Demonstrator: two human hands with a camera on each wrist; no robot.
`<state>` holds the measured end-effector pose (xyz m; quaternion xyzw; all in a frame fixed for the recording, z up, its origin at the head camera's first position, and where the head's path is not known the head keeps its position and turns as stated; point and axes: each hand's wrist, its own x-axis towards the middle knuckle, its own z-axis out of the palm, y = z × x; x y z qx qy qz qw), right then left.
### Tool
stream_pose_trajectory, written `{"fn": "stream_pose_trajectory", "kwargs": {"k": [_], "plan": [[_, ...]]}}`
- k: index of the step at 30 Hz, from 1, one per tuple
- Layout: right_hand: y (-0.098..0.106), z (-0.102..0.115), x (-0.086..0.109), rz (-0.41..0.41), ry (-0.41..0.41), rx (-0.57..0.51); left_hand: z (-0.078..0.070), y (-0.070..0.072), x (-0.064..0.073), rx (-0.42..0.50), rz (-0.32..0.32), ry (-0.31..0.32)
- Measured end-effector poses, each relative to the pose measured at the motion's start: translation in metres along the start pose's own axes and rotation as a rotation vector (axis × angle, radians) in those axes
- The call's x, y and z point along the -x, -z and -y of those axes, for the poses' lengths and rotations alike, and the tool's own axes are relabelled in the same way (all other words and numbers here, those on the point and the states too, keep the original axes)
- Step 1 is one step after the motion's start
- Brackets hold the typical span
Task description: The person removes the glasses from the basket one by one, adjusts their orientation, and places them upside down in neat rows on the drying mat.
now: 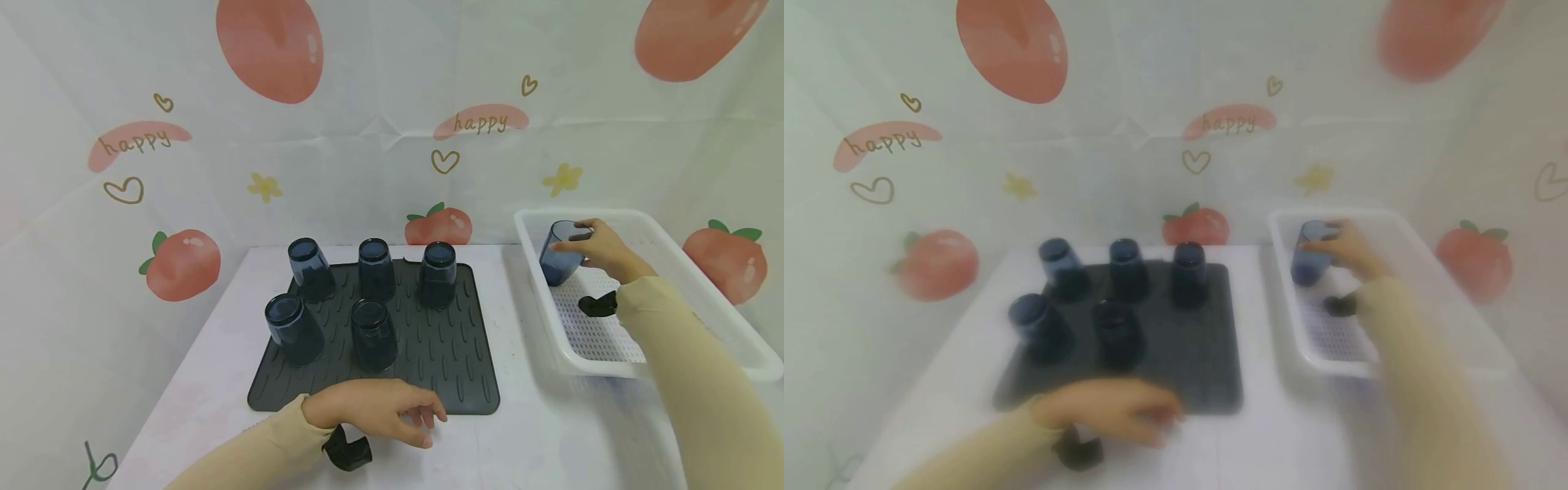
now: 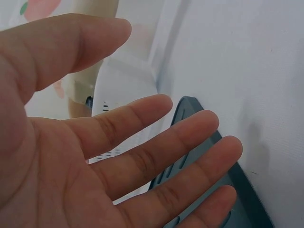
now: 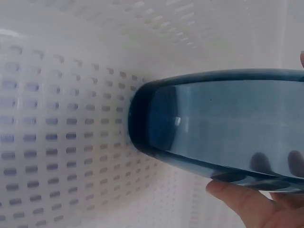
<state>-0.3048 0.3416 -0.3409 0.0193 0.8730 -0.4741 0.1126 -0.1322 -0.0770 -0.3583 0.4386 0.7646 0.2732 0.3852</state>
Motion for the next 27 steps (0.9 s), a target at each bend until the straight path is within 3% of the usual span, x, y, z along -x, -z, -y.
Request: {"fn": "stream_pose_trajectory", "kwargs": {"k": [14,27], "plan": [[0.014,0.004,0.021,0.059,-0.022,0.108,0.002,-0.001,-0.002,0.000,0.001,-0.002],[0.022,0.013,0.034,-0.022,-0.039,0.104,0.004,-0.001,-0.004,-0.002,0.009,-0.005]]}}
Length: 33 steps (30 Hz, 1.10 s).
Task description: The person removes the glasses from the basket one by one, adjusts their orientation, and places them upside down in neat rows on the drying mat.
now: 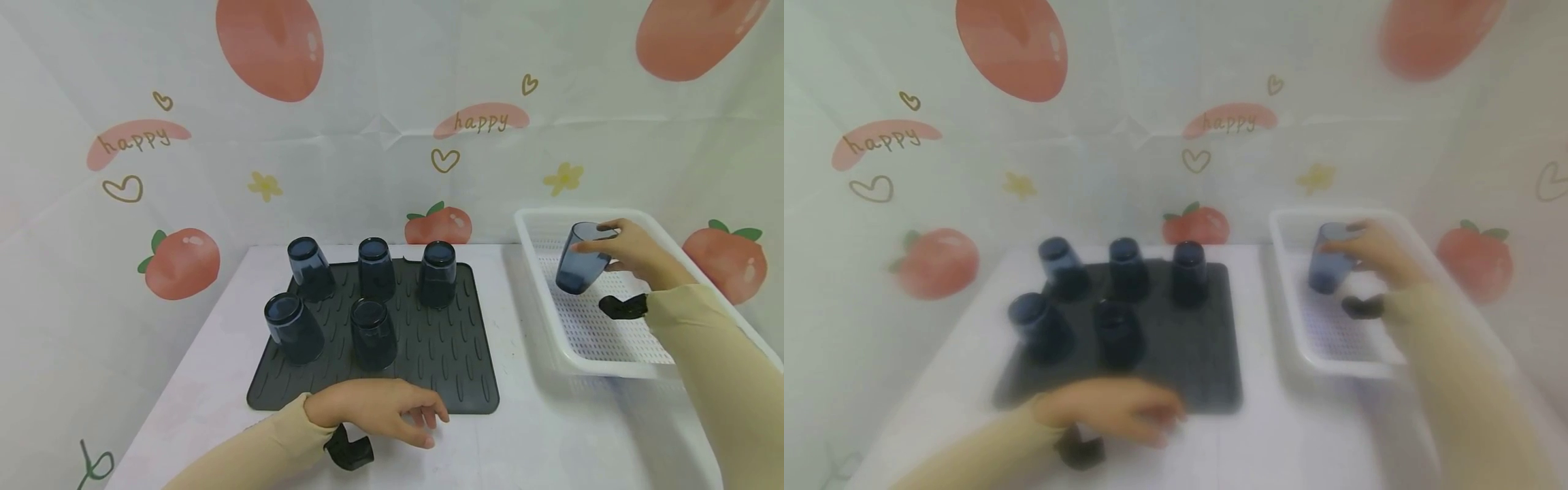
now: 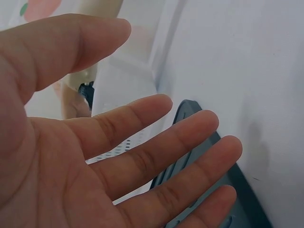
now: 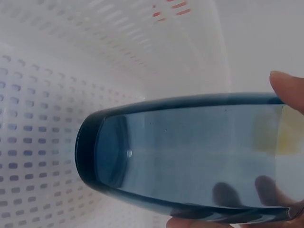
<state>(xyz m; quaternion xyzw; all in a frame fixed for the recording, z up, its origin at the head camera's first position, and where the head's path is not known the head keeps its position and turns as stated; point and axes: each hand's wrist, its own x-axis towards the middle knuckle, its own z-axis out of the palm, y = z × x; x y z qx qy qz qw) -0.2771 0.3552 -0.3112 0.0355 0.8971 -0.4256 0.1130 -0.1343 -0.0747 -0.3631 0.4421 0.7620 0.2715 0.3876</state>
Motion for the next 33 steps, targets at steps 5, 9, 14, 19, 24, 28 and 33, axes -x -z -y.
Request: {"fn": "stream_pose_trajectory", "kwargs": {"k": [5,9,14,19,24,28,33], "plan": [[0.004,0.003,0.004,-0.054,0.010,-0.039,0.000,-0.001,0.000,0.004,-0.004,0.002],[0.006,0.004,0.007,-0.084,0.013,-0.079,0.000,-0.001,0.001,0.015,-0.003,0.009],[0.008,0.006,0.011,-0.100,0.029,-0.137,0.000,-0.001,0.001,0.018,-0.005,0.012],[0.010,0.009,0.017,-0.142,0.035,-0.224,0.000,0.000,0.002,0.017,-0.009,0.010],[0.012,0.013,0.024,-0.181,0.050,-0.261,-0.002,0.000,0.002,0.012,-0.009,0.013],[0.011,0.019,0.031,-0.204,0.088,-0.379,-0.003,0.001,0.003,0.012,-0.011,0.011],[0.004,0.028,0.042,-0.212,0.154,-0.613,-0.004,0.001,0.004,0.016,-0.013,0.012]]}}
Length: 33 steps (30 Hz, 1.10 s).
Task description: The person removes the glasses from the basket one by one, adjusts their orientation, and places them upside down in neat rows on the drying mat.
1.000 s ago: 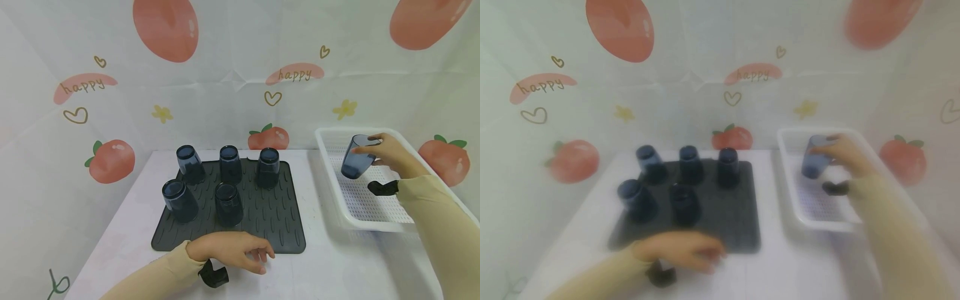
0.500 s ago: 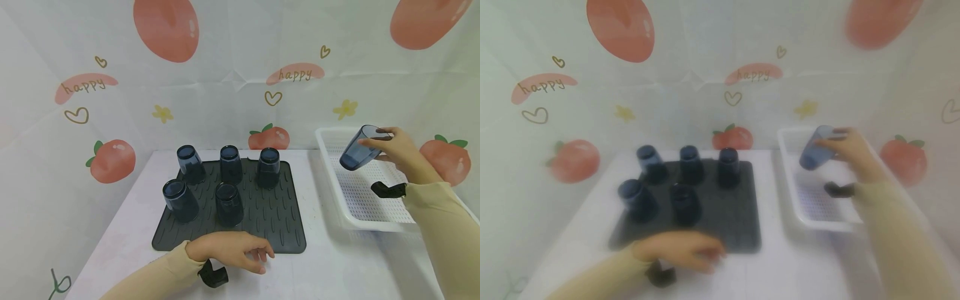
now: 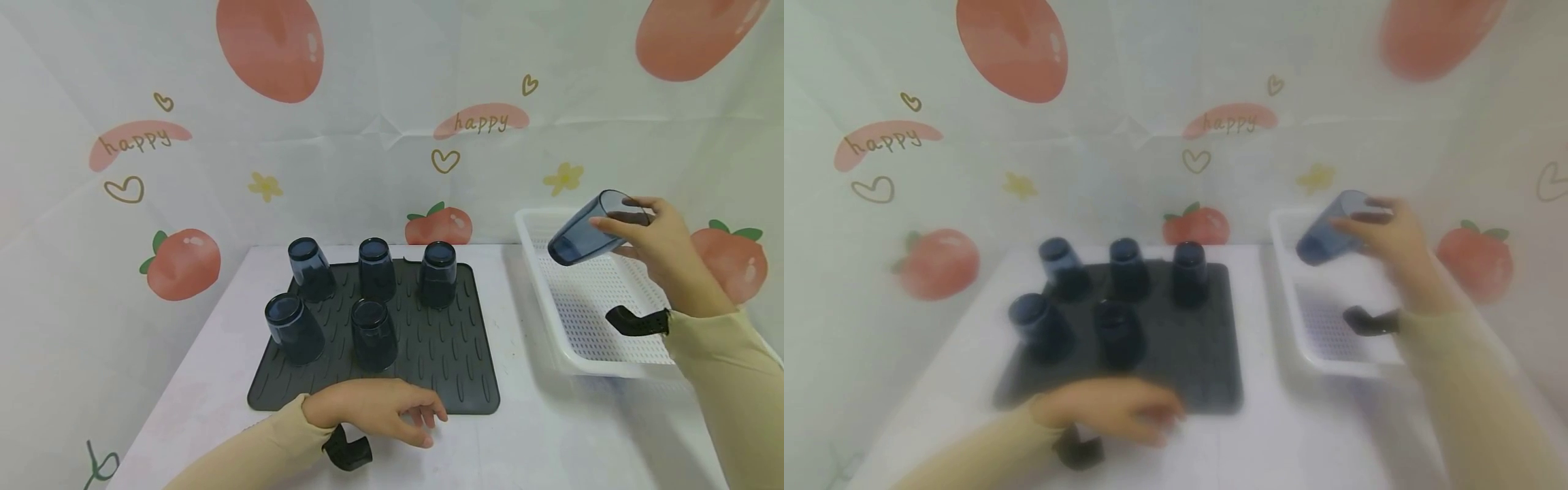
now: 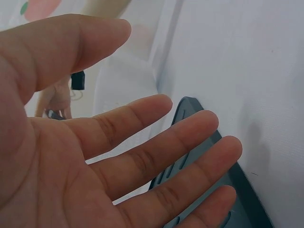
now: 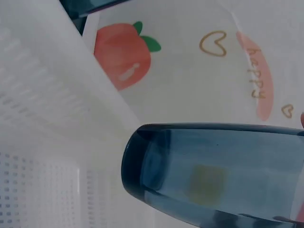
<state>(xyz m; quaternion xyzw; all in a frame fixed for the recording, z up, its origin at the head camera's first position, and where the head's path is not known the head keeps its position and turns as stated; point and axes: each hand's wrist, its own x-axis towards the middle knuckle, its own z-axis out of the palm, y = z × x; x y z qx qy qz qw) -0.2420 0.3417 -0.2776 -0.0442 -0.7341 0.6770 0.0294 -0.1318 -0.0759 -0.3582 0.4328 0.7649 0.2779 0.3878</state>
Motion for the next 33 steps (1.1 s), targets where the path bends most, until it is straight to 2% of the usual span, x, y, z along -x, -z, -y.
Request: {"fn": "stream_pose_trajectory", "kwargs": {"k": [6,10,15,22,30,33], "plan": [[-0.015,0.003,0.014,-0.029,0.090,-0.178,0.002,-0.001,0.000,0.000,-0.001,-0.003],[-0.024,0.005,0.023,-0.034,0.162,-0.232,0.002,-0.002,0.000,0.003,-0.003,-0.001],[-0.037,0.008,0.033,-0.038,0.206,-0.266,0.003,-0.002,0.000,0.001,-0.004,-0.002],[-0.050,0.008,0.043,0.050,0.237,-0.379,0.005,-0.002,-0.001,-0.010,-0.001,-0.011],[-0.068,0.003,0.052,0.133,0.286,-0.415,0.007,-0.002,0.001,-0.005,-0.002,-0.009],[-0.076,0.001,0.056,0.150,0.297,-0.399,0.007,-0.003,0.001,-0.002,-0.004,-0.007]]}}
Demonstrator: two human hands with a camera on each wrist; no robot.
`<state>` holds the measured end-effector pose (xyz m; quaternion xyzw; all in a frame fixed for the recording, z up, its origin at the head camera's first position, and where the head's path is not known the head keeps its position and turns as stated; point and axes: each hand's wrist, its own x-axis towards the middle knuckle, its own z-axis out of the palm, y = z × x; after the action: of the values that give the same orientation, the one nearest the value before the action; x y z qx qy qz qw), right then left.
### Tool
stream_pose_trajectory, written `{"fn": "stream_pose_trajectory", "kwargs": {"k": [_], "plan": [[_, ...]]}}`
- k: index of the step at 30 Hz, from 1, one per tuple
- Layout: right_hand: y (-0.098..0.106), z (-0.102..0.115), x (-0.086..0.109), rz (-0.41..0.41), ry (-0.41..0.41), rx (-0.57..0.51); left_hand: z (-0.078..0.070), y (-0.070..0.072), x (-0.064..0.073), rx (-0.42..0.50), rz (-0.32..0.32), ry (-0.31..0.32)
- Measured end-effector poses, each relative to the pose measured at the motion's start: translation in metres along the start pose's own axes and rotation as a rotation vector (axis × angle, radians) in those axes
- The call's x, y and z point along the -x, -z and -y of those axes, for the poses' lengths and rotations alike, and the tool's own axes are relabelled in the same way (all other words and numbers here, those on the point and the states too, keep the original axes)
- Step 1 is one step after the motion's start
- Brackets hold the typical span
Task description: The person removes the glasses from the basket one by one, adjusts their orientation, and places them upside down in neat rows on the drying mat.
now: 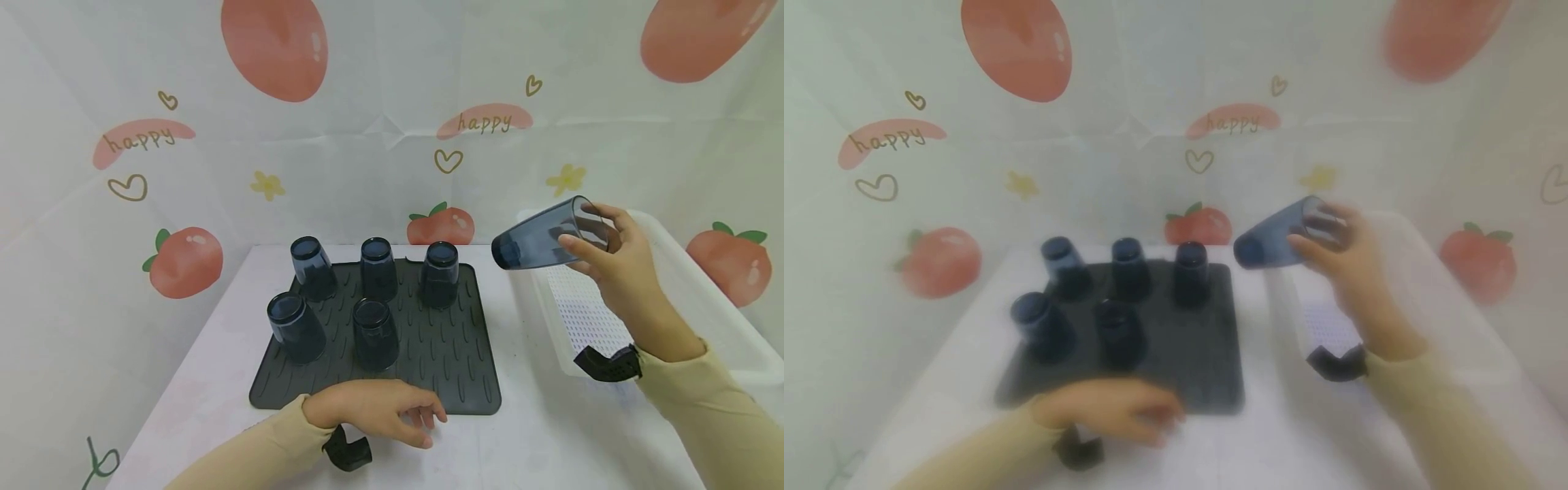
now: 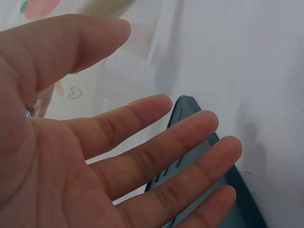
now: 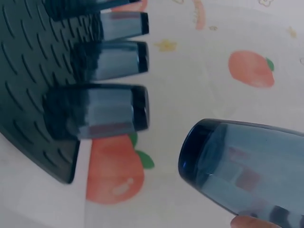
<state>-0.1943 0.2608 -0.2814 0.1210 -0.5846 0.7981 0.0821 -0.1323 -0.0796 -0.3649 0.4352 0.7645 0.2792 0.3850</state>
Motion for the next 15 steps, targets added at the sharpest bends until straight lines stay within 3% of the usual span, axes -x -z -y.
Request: {"fn": "stream_pose_trajectory", "kwargs": {"k": [6,15], "plan": [[-0.013,-0.007,0.008,0.037,-0.011,0.080,0.000,0.000,0.000,0.002,-0.005,0.010],[-0.024,-0.014,0.021,0.115,-0.006,0.086,0.000,0.000,0.000,-0.009,-0.040,-0.016]]}}
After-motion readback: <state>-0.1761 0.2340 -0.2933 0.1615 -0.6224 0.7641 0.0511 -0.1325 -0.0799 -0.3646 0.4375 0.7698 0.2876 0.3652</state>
